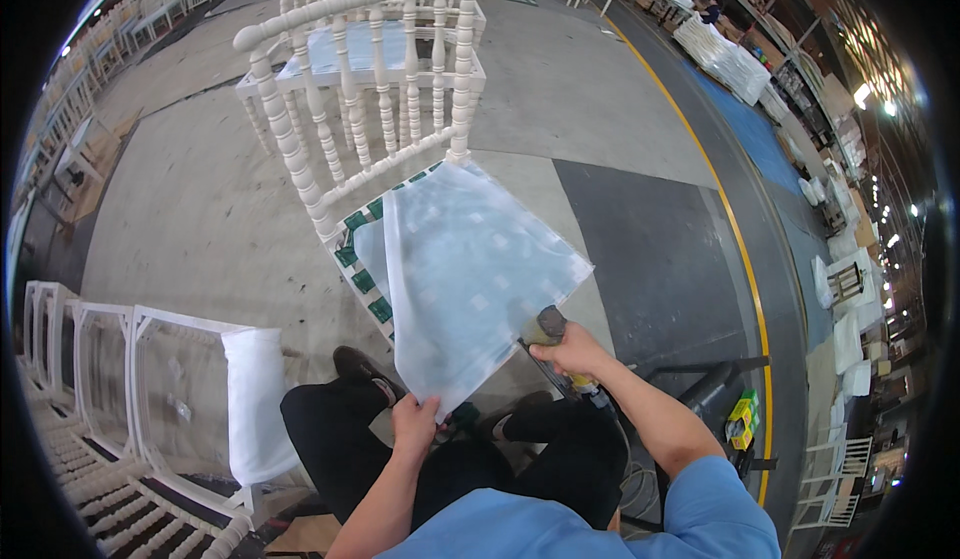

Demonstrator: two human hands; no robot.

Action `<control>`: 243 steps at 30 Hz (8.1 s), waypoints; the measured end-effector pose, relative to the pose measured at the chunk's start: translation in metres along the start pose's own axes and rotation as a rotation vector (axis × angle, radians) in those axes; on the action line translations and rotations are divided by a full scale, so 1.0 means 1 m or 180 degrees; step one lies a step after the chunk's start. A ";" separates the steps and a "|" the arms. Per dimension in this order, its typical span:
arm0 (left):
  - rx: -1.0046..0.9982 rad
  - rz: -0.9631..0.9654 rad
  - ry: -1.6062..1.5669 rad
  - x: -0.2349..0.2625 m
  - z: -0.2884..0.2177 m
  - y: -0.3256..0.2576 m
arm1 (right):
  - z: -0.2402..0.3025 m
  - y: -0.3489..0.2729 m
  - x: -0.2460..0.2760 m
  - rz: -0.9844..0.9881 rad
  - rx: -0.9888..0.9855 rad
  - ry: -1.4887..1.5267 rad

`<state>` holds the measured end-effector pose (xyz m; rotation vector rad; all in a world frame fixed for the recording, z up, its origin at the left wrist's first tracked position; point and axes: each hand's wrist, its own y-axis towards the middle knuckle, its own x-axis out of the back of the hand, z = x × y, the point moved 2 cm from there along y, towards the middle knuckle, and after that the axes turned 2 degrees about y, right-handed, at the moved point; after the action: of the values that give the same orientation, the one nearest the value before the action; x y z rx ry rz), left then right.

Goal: The person covers the seat of a white wooden chair with a white foam pad, secures it with a staple gun, and then attaches green webbing strips to the seat frame. The person moves the finished chair aside and begins working on another chair.

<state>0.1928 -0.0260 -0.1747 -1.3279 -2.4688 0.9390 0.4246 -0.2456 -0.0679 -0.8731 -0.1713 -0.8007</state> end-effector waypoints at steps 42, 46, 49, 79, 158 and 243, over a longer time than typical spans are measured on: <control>-0.0052 -0.0121 0.0544 0.007 0.020 0.015 | 0.015 -0.126 -0.002 -0.0349 0.0692 0.1183; 0.0123 -0.0107 0.0617 0.020 0.017 0.018 | -0.002 -0.187 0.080 -0.1435 0.0847 0.1176; 0.0159 0.0284 0.0446 0.015 0.015 0.017 | -0.074 -0.239 0.127 -0.2293 0.0392 0.1802; -0.1058 -0.1436 0.0409 0.056 -0.083 0.059 | -0.299 -0.252 0.119 -0.4178 0.0220 0.1197; 0.0054 -0.1757 -0.0009 0.074 -0.064 0.010 | -0.090 0.003 -0.036 -0.1420 -0.0063 0.1615; 0.0173 -0.1180 -0.1321 0.058 -0.052 0.046 | -0.096 0.010 -0.053 -0.1462 -0.0231 0.3167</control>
<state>0.2133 0.0621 -0.1698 -0.6664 -2.8213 1.2691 0.3773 -0.2833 -0.1605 -0.4170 0.5577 -1.5901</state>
